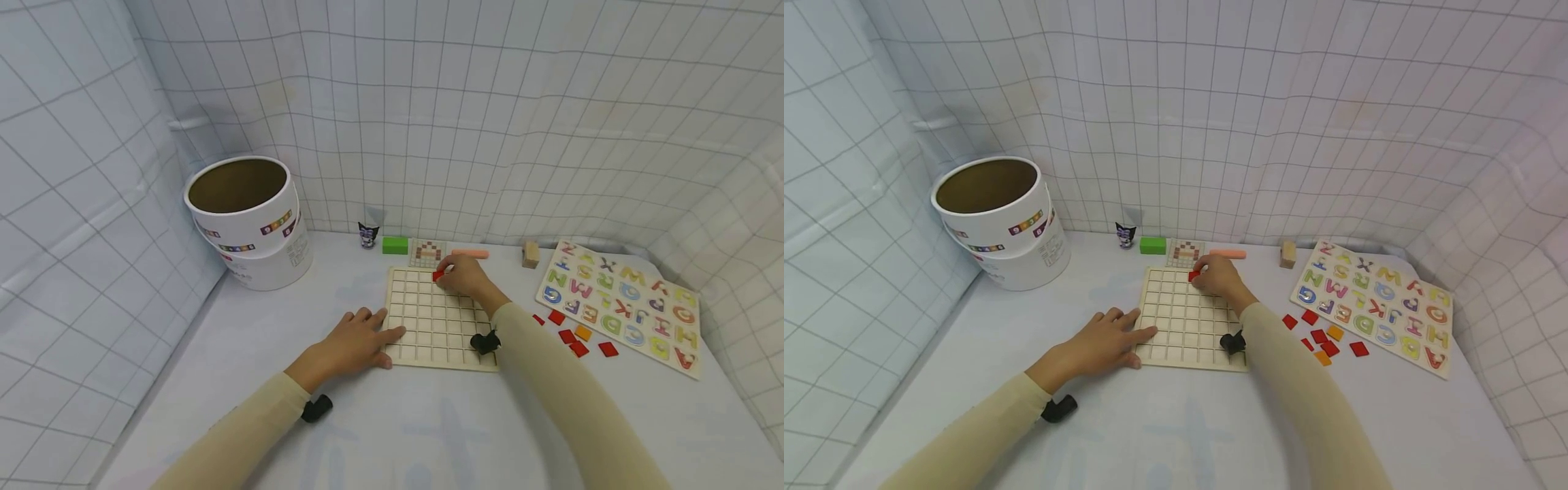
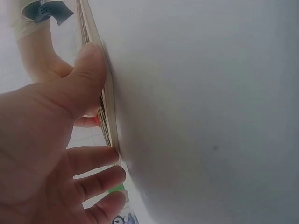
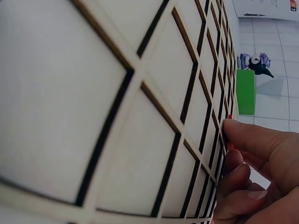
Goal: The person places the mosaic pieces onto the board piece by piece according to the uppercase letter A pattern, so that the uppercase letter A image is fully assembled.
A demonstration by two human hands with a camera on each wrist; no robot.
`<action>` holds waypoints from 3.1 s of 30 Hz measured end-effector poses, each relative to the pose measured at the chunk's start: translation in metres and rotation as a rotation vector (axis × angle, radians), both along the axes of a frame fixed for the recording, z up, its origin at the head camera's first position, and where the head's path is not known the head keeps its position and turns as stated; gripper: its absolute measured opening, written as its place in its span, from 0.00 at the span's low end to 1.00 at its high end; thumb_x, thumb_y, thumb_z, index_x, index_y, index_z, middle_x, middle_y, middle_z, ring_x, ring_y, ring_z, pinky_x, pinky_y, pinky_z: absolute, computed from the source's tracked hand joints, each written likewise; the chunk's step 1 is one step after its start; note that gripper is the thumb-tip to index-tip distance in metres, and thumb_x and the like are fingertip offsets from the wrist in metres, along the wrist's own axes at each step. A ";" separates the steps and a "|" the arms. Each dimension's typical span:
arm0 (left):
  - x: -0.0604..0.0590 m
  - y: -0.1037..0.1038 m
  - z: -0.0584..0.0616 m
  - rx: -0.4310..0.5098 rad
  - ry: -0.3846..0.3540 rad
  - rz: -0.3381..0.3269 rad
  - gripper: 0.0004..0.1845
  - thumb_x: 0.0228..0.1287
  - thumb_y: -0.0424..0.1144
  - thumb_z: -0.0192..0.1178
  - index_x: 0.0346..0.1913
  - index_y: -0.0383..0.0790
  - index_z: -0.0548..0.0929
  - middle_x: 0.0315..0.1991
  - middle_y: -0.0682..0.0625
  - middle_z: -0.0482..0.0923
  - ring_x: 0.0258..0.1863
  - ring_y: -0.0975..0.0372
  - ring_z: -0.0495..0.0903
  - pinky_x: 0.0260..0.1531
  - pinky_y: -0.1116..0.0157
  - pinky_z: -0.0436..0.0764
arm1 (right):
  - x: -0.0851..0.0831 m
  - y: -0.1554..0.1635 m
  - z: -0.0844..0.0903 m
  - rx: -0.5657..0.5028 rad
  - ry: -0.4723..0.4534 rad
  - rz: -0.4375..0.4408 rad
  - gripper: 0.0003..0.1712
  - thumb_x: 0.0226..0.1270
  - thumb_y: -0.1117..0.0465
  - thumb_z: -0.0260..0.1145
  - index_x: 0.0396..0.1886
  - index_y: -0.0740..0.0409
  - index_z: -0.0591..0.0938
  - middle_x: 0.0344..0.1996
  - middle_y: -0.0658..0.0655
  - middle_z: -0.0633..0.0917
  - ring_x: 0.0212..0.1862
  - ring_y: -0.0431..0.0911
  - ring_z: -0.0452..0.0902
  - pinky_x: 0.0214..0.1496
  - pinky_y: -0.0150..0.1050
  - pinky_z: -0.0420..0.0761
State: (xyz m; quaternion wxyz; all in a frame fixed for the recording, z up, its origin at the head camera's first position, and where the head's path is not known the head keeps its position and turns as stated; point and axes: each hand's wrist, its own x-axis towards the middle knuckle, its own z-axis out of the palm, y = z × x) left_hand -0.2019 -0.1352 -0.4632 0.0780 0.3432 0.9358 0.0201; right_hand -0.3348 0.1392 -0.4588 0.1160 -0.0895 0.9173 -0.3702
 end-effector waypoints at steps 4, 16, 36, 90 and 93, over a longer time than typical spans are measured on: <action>0.001 0.001 0.000 0.001 0.011 -0.004 0.37 0.67 0.66 0.56 0.77 0.62 0.67 0.77 0.37 0.62 0.66 0.46 0.69 0.59 0.42 0.70 | 0.003 -0.002 0.002 0.031 0.025 -0.005 0.19 0.65 0.62 0.71 0.55 0.58 0.84 0.48 0.60 0.85 0.40 0.51 0.79 0.42 0.44 0.78; 0.004 0.001 0.002 0.016 -0.011 0.016 0.38 0.66 0.64 0.57 0.77 0.60 0.67 0.77 0.36 0.61 0.67 0.44 0.67 0.58 0.44 0.70 | 0.035 0.070 0.027 -0.287 -0.061 -0.005 0.31 0.73 0.54 0.68 0.72 0.54 0.74 0.51 0.62 0.80 0.41 0.55 0.70 0.34 0.42 0.70; 0.012 0.001 -0.003 0.050 -0.072 0.082 0.38 0.65 0.60 0.63 0.76 0.58 0.69 0.77 0.35 0.61 0.68 0.43 0.66 0.63 0.40 0.68 | 0.115 0.201 0.002 -0.316 -0.220 -0.201 0.33 0.74 0.52 0.67 0.71 0.63 0.70 0.37 0.53 0.83 0.33 0.47 0.77 0.32 0.34 0.74; 0.007 0.007 0.004 0.054 -0.036 0.079 0.37 0.64 0.59 0.63 0.76 0.58 0.70 0.76 0.35 0.62 0.67 0.43 0.67 0.62 0.40 0.69 | 0.072 0.153 0.012 -0.548 -0.260 -0.271 0.28 0.72 0.52 0.69 0.66 0.57 0.72 0.40 0.54 0.90 0.35 0.41 0.84 0.31 0.29 0.75; 0.007 0.008 0.003 0.062 -0.044 0.078 0.37 0.63 0.58 0.63 0.76 0.58 0.70 0.76 0.35 0.62 0.67 0.43 0.67 0.62 0.39 0.69 | 0.059 0.132 0.011 -0.617 -0.281 -0.232 0.26 0.72 0.57 0.69 0.64 0.60 0.72 0.38 0.54 0.90 0.35 0.38 0.86 0.30 0.28 0.75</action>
